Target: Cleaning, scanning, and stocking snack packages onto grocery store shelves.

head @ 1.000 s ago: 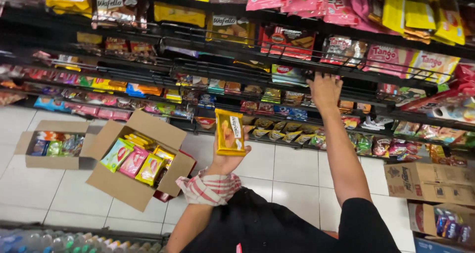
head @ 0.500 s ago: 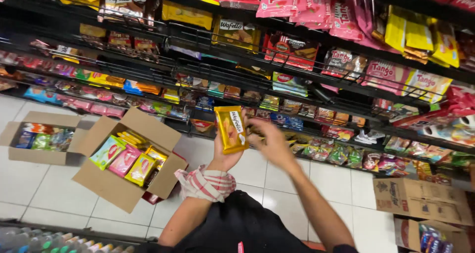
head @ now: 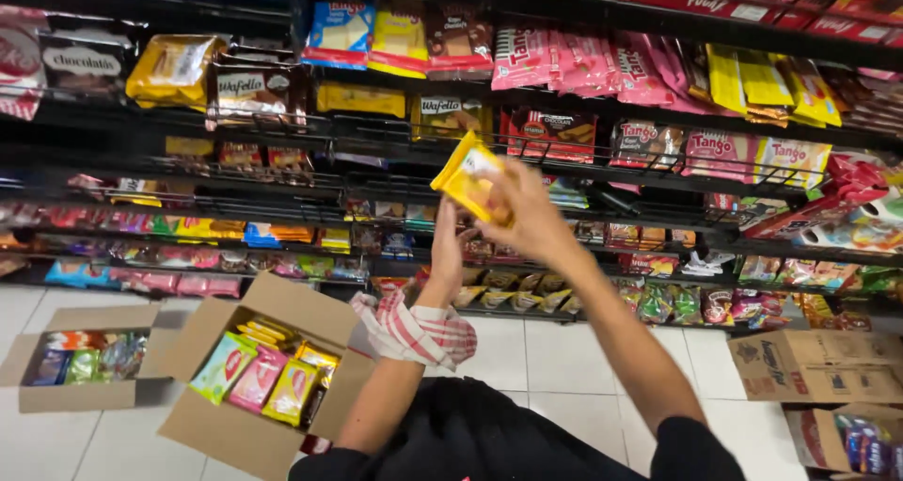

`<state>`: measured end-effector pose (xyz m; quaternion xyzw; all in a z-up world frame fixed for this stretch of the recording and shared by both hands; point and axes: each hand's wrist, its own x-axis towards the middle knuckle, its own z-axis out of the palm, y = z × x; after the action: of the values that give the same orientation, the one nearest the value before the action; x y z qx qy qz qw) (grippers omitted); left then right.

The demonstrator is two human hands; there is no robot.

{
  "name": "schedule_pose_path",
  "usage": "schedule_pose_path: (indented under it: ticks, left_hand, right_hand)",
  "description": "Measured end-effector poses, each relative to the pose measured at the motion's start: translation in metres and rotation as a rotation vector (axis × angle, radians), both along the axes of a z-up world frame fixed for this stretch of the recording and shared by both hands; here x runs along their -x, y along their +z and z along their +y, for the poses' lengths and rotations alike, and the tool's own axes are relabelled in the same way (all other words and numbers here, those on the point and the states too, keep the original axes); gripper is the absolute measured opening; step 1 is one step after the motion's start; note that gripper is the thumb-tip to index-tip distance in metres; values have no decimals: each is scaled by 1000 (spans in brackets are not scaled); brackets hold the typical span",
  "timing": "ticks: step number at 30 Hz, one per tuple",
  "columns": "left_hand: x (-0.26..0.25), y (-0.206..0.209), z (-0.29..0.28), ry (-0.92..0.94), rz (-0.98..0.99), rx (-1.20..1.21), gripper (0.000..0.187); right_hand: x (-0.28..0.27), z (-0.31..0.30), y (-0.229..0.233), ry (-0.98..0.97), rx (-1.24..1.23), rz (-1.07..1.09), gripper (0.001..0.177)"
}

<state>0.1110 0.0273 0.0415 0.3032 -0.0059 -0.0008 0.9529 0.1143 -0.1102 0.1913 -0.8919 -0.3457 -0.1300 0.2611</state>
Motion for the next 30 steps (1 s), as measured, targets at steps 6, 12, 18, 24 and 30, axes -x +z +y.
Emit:
schedule_pose_path:
  ticks: [6,12,18,24,30]
  left_hand:
    - [-5,35,37,-151,-64,-44,56]
    - [-30,42,50,-261,-98,141,58]
    - [-49,41,52,-308,-98,214,61]
    - [-63,42,58,-340,-86,373,66]
    - [-72,46,62,-368,-106,469,69]
  right_hand:
    - [-61,-8,25,30,223,-253,74]
    - [-88,10,45,-31,292,54,71]
    - [-156,-5,6,31,220,117,66]
    - [-210,-1,-8,-314,337,710,72]
    - [-219,1,-6,-280,168,780,52]
